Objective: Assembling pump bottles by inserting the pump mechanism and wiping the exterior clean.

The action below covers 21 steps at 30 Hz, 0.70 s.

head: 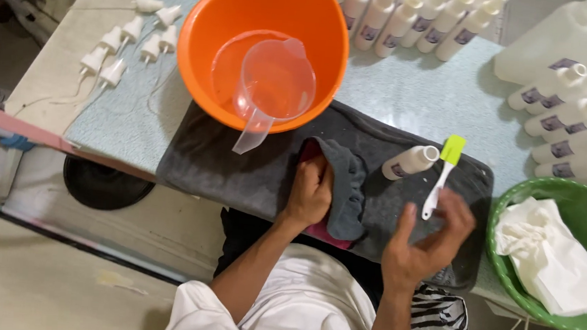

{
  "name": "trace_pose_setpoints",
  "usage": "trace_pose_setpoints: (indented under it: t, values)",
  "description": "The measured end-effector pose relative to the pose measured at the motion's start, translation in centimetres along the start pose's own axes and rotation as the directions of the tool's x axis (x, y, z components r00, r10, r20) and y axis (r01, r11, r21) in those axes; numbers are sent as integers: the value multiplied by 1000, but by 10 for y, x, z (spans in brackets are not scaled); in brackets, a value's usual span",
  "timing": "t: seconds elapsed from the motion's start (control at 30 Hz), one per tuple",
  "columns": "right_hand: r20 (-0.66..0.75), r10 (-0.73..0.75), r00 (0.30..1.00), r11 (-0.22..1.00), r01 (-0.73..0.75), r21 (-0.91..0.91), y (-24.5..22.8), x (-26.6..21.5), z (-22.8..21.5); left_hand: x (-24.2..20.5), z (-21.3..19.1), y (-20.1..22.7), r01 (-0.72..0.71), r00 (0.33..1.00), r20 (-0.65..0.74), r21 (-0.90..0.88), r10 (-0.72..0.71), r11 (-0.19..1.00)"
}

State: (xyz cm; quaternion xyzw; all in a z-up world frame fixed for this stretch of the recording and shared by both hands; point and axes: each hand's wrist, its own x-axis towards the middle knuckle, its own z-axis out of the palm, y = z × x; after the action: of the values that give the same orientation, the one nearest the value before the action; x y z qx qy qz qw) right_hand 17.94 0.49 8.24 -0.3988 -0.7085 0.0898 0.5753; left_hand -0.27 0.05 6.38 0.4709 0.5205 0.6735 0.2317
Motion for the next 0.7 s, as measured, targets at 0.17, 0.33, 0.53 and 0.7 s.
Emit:
trace_pose_setpoints:
  t: [0.17,0.33,0.53,0.7]
  values:
    - [386,91,918,916,-229,329,-19,-1,32,-1,0,15,-174,982,-44,169,184,970]
    - [501,103,859,846,-340,410,19,-20,43,-7,-27,26,-134,977,196,245,86,960]
    - [525,198,828,862,-403,309,14,-16,50,-9,-94,93,-237,867,489,237,95,942]
    - [508,183,842,870,-380,316,9,-18,51,12,-160,92,-124,992,32,356,120,926]
